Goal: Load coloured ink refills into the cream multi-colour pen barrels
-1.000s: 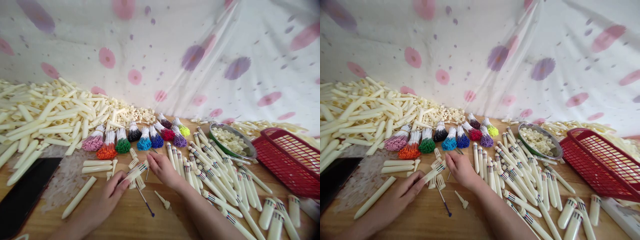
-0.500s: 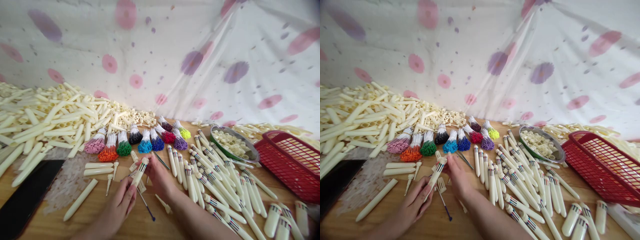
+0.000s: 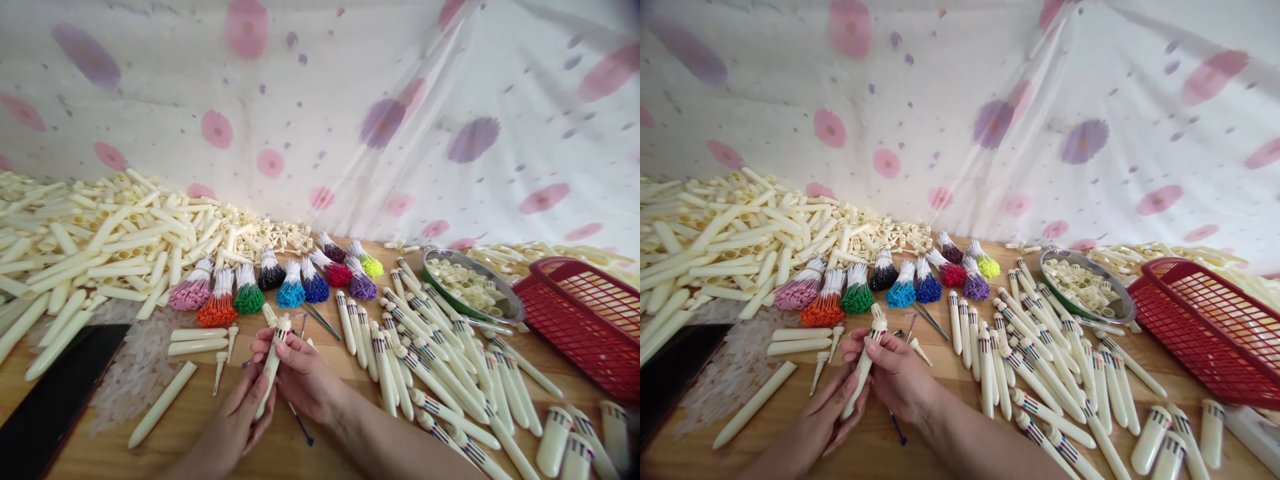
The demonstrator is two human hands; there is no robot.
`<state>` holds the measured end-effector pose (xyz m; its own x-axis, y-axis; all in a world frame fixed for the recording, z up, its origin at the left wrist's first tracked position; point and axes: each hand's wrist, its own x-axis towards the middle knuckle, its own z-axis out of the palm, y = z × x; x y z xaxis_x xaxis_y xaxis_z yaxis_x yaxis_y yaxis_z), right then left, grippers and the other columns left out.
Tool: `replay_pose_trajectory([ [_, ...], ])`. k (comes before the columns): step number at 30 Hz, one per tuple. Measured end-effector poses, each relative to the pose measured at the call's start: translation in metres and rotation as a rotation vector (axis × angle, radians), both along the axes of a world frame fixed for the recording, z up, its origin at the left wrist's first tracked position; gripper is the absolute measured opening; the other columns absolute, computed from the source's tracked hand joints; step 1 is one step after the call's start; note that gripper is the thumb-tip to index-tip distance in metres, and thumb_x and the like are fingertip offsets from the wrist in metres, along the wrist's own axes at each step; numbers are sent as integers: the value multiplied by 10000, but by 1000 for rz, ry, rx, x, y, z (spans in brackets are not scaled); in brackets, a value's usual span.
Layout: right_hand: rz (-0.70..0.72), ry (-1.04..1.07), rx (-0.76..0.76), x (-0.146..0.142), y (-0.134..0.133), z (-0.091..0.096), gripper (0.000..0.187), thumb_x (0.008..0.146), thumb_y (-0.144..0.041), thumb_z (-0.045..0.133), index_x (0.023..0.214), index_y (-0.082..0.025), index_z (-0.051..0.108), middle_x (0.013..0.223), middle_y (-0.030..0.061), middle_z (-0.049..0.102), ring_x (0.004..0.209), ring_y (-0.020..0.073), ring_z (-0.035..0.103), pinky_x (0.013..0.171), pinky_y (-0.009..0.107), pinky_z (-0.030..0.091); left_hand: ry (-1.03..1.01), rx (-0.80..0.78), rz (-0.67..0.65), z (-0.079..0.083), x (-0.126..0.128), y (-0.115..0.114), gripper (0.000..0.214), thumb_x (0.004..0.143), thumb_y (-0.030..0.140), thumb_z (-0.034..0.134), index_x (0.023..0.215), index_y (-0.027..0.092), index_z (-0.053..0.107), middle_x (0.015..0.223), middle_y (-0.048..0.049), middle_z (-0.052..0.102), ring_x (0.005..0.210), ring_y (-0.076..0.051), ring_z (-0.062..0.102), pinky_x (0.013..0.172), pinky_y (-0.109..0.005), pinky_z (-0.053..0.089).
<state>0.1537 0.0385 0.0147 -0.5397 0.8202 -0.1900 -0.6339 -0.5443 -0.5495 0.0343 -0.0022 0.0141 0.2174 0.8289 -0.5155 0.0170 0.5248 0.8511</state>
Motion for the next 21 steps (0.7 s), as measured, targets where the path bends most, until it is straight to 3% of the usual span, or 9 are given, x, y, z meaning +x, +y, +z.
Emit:
replay_pose_trajectory([
  [3, -13, -21, 7, 1, 0, -1, 318, 653, -334, 753, 886, -161, 624, 742, 18, 650, 646, 117, 564, 494, 179, 345, -36, 58, -24, -7, -1, 1, 572, 607, 751, 509, 744, 195, 503, 377, 100, 392, 309, -52, 274, 313, -160, 200],
  [5, -9, -15, 41, 2, 3, 1, 376, 676, -450, 711, 906, -172, 605, 701, 7, 629, 583, 113, 534, 462, 181, 314, -76, 98, -20, -10, -1, 0, 536, 647, 708, 525, 798, 194, 520, 426, 86, 440, 325, -60, 314, 317, -164, 233],
  [9, 114, 52, 63, 8, 10, 9, 536, 739, -679, 474, 909, -180, 566, 595, -8, 559, 517, 126, 471, 445, 208, 304, -89, 70, -49, -7, -1, -3, 515, 656, 688, 543, 812, 198, 518, 474, 83, 454, 355, -54, 322, 334, -155, 222],
  [14, 130, 75, 21, 10, 12, 14, 298, 796, -495, 496, 798, -198, 515, 500, -59, 431, 508, 107, 423, 538, 222, 347, -86, 20, -76, -5, 1, -7, 543, 610, 726, 544, 703, 192, 504, 435, 94, 396, 363, -45, 281, 354, -155, 173],
  [21, 95, 41, 37, 8, 11, 9, 543, 741, -711, 441, 919, -203, 513, 720, 10, 602, 603, 143, 537, 464, 214, 345, -318, 21, 23, -11, 1, 4, 507, 668, 674, 551, 713, 170, 516, 480, 92, 376, 351, -30, 235, 335, -160, 143],
])
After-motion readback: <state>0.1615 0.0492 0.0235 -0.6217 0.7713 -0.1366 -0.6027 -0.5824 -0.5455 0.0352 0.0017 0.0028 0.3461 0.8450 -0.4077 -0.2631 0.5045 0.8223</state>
